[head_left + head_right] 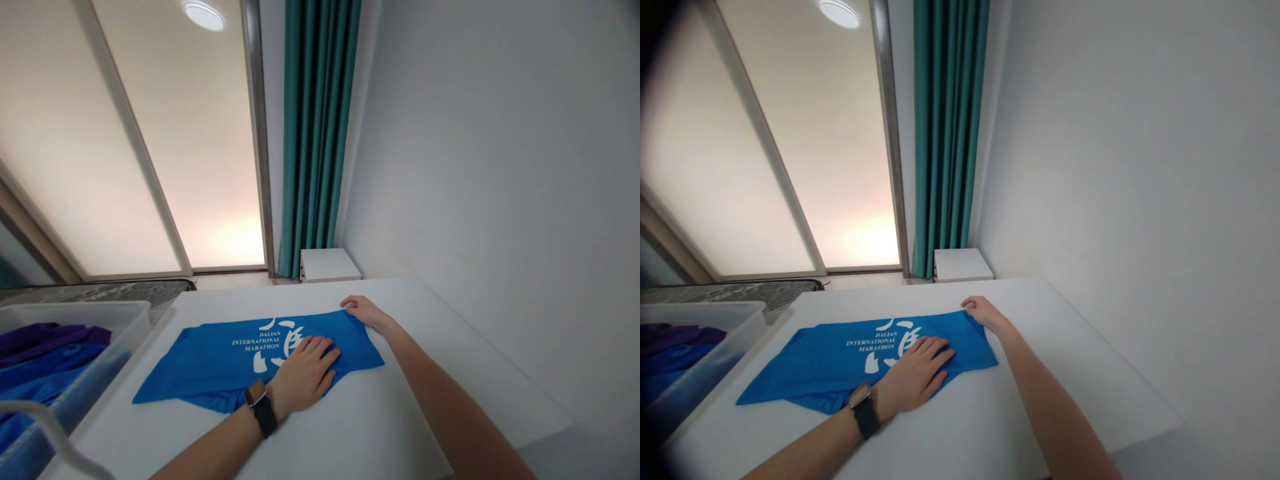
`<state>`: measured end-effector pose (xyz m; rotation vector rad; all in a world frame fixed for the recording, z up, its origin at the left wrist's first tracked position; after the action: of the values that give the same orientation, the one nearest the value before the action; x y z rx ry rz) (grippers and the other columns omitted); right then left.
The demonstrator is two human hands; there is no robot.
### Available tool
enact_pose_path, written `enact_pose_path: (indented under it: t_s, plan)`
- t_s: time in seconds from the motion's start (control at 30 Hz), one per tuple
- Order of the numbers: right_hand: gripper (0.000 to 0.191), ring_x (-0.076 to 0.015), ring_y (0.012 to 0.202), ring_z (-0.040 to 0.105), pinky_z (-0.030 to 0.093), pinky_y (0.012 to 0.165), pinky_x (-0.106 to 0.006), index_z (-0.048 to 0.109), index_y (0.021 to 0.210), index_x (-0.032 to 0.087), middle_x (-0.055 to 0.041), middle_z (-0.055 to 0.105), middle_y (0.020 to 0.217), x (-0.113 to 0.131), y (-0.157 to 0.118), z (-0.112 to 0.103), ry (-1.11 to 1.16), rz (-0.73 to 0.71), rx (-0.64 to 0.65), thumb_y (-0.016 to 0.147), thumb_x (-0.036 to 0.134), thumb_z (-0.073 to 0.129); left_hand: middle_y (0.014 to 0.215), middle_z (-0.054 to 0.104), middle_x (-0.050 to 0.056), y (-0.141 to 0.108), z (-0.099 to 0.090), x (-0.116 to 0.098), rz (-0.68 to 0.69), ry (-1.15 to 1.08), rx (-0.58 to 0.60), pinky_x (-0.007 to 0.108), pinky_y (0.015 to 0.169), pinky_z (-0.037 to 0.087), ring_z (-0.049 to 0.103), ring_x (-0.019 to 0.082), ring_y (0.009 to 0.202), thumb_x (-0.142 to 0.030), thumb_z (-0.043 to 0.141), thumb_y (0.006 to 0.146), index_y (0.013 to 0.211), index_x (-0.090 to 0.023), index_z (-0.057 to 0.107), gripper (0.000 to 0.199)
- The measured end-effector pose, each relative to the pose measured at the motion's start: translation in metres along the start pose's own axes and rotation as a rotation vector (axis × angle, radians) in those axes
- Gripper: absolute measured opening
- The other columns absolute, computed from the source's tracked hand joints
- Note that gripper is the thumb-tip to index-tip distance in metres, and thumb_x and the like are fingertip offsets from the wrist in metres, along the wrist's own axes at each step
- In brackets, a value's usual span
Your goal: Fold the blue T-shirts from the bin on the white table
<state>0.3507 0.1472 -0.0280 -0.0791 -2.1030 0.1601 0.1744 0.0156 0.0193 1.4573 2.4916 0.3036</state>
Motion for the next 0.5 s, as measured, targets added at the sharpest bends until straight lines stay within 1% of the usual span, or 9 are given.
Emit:
enact_pose_path:
  t_s: [0.13, 0.3, 0.4, 0.5]
  plan:
    - [0.023, -0.0094, 0.054, 0.047, 0.034, 0.051, -0.020, 0.069, 0.098, 0.014, 0.0016, 0.060, 0.067, -0.001, -0.002, 0.001, 0.004, -0.009, -0.042, 0.081, 0.012, 0.053, 0.133, 0.055, 0.011, 0.000, 0.000, -0.001, 0.003, 0.045, -0.010, 0.050, 0.108, 0.032, 0.050, 0.027, 0.120, -0.033, 0.039, 0.098, 0.132, -0.021, 0.050, 0.038]
    - [0.022, -0.0089, 0.051, 0.046, 0.033, 0.050, -0.020, 0.070, 0.098, 0.014, 0.0029, 0.059, 0.062, 0.001, 0.002, 0.007, -0.040, -0.016, -0.018, 0.079, 0.013, 0.059, 0.137, 0.053, 0.012, 0.000, 0.004, 0.000, -0.002, 0.074, 0.011, 0.052, 0.110, 0.028, 0.047, 0.029, 0.124, -0.041, 0.038, 0.098, 0.136, -0.022, 0.048, 0.043]
    - [0.025, -0.0094, 0.051, 0.047, 0.034, 0.050, -0.021, 0.070, 0.100, 0.014, 0.0023, 0.060, 0.063, 0.002, 0.006, 0.008, -0.094, -0.028, -0.032, 0.082, 0.011, 0.053, 0.139, 0.051, 0.012, -0.001, 0.008, 0.001, -0.001, 0.070, 0.021, 0.052, 0.111, 0.026, 0.046, 0.029, 0.126, -0.045, 0.039, 0.098, 0.138, -0.023, 0.045, 0.047]
    - [0.027, -0.0124, 0.058, 0.053, 0.040, 0.057, -0.023, 0.070, 0.100, 0.015, -0.0009, 0.064, 0.070, 0.003, 0.010, 0.007, -0.173, -0.057, -0.066, 0.086, 0.012, 0.047, 0.140, 0.051, 0.011, -0.002, 0.011, 0.002, 0.006, 0.060, 0.027, 0.052, 0.111, 0.027, 0.046, 0.029, 0.127, -0.043, 0.038, 0.098, 0.140, -0.023, 0.043, 0.047]
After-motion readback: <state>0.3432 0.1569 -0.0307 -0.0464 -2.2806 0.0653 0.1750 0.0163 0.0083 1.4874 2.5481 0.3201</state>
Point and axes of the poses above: each hand's wrist, its own y-axis towards the middle knuckle, its own z-axis out of the palm, x = y × z, the point moved 8 cm from there along y, towards the middle knuckle
